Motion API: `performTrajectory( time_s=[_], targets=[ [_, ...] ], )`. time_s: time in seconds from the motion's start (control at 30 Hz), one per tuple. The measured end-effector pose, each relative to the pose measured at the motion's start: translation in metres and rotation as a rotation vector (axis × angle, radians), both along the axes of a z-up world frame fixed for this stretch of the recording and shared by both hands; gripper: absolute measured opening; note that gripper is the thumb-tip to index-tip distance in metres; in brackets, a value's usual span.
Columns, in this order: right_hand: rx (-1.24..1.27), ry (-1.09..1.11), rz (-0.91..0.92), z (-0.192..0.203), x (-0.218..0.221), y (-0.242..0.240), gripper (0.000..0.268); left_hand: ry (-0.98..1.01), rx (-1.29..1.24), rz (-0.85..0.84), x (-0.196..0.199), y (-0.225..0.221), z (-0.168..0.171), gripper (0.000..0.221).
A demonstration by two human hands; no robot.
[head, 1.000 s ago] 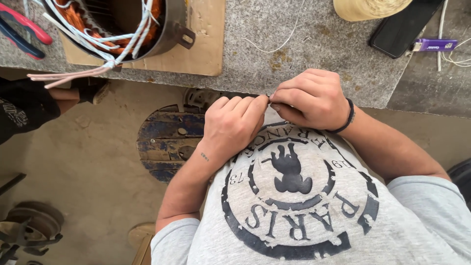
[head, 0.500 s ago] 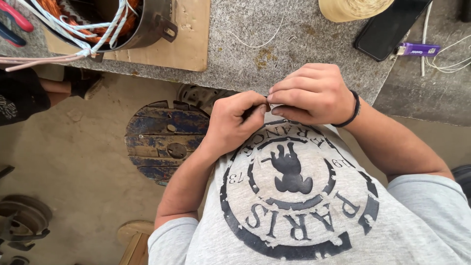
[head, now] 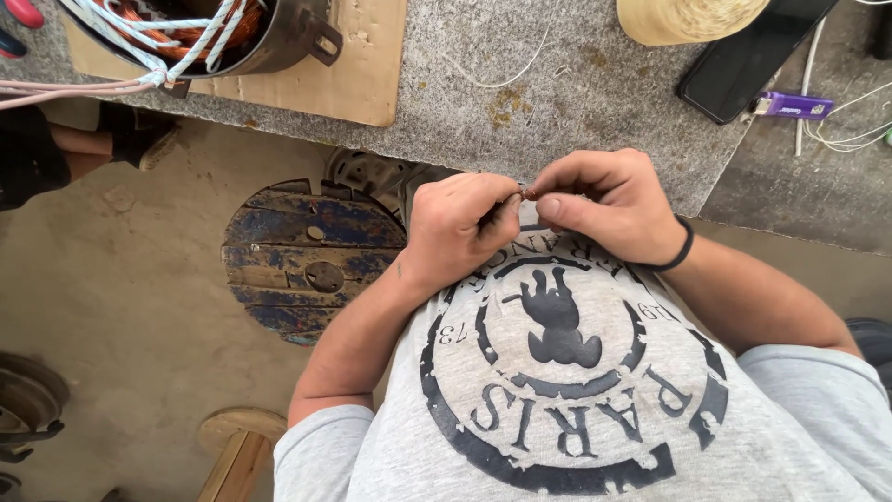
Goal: Lacing the copper windings of an electric motor stator with thread to secure them in place.
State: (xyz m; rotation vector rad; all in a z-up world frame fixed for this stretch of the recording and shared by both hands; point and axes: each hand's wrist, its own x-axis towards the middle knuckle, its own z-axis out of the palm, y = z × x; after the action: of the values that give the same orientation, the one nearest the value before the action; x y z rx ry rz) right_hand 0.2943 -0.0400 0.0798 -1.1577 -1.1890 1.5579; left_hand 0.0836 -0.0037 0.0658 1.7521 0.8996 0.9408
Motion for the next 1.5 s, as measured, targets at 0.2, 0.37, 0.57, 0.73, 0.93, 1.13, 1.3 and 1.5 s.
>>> performTrajectory(
  time_s=[0.2, 0.37, 0.57, 0.73, 0.93, 1.13, 1.3, 1.5],
  targets=[
    [1.110, -0.577, 0.012, -0.008, 0.010, 0.027, 0.013, -0.128, -0.253, -0.051, -0.001, 0.002, 0.001, 0.008],
    [1.391, -0.707, 0.025, 0.005, 0.007, 0.049, 0.006, -0.121, -0.199, -0.069, -0.001, 0.006, 0.006, 0.007],
    [1.215, -0.743, 0.052, 0.002, 0.000, 0.040, 0.021, -0.036, 0.060, -0.032, -0.002, 0.003, 0.001, 0.009],
    [0.680, -0.627, 0.138, 0.001, -0.007, 0.026, 0.017, 0.085, 0.296, -0.025, -0.005, 0.005, 0.000, 0.017],
    [-0.473, -0.131, 0.342, -0.004, 0.003, 0.029, 0.021, 0.110, 0.504, -0.070, -0.001, 0.008, 0.002, 0.014],
    [-0.107, -0.180, 0.315, 0.014, 0.010, 0.034, 0.016, -0.026, 0.271, -0.132, -0.003, 0.012, 0.004, 0.013],
    [1.116, -0.506, 0.140, -0.005, 0.013, 0.032, 0.010, -0.191, -0.055, -0.181, -0.001, 0.003, -0.006, 0.006],
    [1.415, -0.679, 0.080, 0.006, 0.014, 0.041, 0.010, -0.206, -0.153, -0.211, -0.002, 0.001, -0.006, 0.007]
  ],
)
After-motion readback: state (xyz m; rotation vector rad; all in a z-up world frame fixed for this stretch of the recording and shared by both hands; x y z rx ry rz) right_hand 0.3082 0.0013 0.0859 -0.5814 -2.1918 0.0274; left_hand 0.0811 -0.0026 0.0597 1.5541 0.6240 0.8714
